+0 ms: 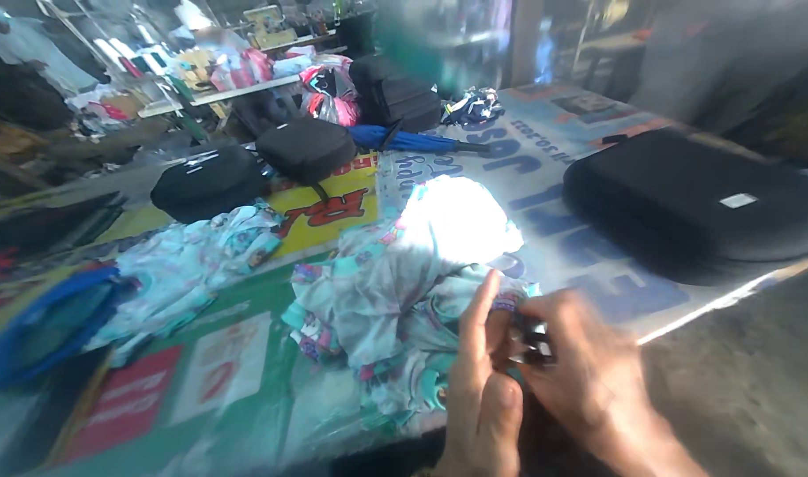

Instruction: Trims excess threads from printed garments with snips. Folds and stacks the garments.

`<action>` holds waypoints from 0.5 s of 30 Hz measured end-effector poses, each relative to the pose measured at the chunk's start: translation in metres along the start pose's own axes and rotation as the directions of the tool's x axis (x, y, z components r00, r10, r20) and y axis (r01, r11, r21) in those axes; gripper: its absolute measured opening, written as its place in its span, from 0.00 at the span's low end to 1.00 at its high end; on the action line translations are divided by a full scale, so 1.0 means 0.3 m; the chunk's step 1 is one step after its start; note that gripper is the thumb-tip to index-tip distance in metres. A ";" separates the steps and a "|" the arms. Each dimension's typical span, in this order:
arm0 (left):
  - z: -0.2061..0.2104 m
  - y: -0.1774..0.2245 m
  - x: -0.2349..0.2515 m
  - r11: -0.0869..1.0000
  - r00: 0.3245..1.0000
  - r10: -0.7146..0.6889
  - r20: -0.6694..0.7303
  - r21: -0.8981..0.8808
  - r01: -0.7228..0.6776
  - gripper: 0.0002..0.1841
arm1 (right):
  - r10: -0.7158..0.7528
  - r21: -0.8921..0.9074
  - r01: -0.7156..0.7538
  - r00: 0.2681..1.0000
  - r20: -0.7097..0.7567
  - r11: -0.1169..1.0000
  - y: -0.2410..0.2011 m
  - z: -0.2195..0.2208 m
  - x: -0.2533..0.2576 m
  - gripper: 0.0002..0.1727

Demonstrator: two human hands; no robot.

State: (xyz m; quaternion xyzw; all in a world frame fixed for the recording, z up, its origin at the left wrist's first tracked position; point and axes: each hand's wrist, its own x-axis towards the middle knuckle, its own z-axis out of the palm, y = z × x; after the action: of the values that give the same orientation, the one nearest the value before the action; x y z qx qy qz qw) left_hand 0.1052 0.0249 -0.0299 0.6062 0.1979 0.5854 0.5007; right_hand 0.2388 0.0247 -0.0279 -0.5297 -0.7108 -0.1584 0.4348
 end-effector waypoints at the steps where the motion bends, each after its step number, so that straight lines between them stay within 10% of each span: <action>1: 0.003 -0.002 -0.003 1.000 1.000 0.005 0.006 0.017 -0.005 0.52 | -0.008 -0.034 0.008 1.000 -0.002 0.999 0.004 0.004 -0.005 0.11; 5: -0.016 -0.006 -0.026 0.973 0.994 0.093 0.057 0.208 -0.103 0.36 | 0.175 0.295 -0.177 0.984 0.035 0.939 0.037 -0.005 -0.019 0.07; 10: -0.092 -0.043 -0.061 0.357 0.959 0.255 0.122 0.910 -0.211 0.09 | 0.350 0.863 -0.504 0.813 0.465 0.023 0.086 -0.018 -0.026 0.05; 15: -0.150 -0.012 -0.114 0.279 0.889 0.401 0.221 0.895 -0.349 0.04 | 0.414 0.833 -0.521 0.728 0.547 -0.185 0.073 -0.005 -0.038 0.08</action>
State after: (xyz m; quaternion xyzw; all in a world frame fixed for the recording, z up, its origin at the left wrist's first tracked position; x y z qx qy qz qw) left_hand 0.0575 0.0150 -0.0587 0.7938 0.3515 0.4903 -0.0769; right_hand 0.2596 0.0252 -0.0411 -0.3100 -0.3831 0.5606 0.6655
